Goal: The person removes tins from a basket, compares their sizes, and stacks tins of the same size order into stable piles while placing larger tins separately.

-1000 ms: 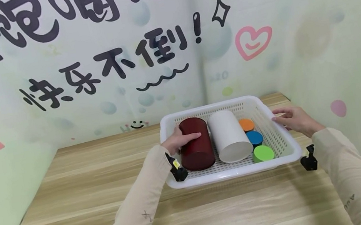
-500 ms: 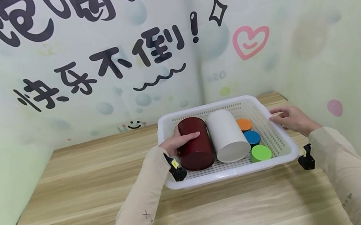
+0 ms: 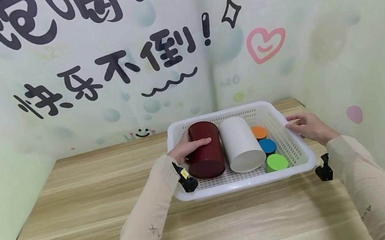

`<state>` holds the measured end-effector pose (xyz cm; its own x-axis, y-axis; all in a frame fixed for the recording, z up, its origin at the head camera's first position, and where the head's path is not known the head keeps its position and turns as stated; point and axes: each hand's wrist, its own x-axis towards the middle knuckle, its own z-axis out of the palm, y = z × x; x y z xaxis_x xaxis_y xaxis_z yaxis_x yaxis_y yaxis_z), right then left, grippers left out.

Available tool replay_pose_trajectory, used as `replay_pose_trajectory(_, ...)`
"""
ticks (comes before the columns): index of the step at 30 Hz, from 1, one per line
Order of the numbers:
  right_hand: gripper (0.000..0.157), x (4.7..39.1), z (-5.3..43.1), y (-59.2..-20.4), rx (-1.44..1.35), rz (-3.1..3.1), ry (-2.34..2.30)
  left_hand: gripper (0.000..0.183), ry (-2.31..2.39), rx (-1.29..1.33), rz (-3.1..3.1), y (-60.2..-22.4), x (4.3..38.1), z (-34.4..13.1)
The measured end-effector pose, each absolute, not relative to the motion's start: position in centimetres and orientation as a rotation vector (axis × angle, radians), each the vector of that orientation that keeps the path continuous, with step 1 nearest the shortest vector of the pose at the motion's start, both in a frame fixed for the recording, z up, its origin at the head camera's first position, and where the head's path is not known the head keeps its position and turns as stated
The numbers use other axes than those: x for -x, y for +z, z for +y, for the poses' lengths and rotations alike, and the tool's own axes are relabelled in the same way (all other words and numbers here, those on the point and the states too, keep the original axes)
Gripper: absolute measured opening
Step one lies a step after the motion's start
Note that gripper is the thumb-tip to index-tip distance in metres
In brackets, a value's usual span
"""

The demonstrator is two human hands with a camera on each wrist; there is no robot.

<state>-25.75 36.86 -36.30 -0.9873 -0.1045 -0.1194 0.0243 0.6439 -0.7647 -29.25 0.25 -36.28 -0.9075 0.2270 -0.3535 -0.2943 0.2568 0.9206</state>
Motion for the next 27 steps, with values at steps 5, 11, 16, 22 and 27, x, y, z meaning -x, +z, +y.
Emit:
replay_pose_trajectory(5,0.058,25.7,36.8,-36.3,0.067,2.705,-1.261,0.079,1.671,-0.001,2.135,-35.2,29.0,-0.2)
replay_pose_trajectory(11,0.058,25.7,36.8,-36.4,0.071,2.706,-1.264,0.076,1.615,-0.073,2.164,-33.5,28.5,-0.9)
replay_pose_trajectory(16,0.057,25.7,36.7,-36.4,0.071,2.722,-1.263,0.076,1.574,-0.164,2.196,-32.4,27.6,-1.6)
replay_pose_trajectory(22,0.057,25.6,36.6,-36.3,0.081,2.732,-1.255,0.09,1.576,-0.169,2.248,-31.5,26.3,-2.6)
replay_pose_trajectory(27,0.056,25.5,36.5,-36.2,0.075,2.737,-1.246,0.091,1.651,-0.203,2.263,-31.1,25.1,-3.3)
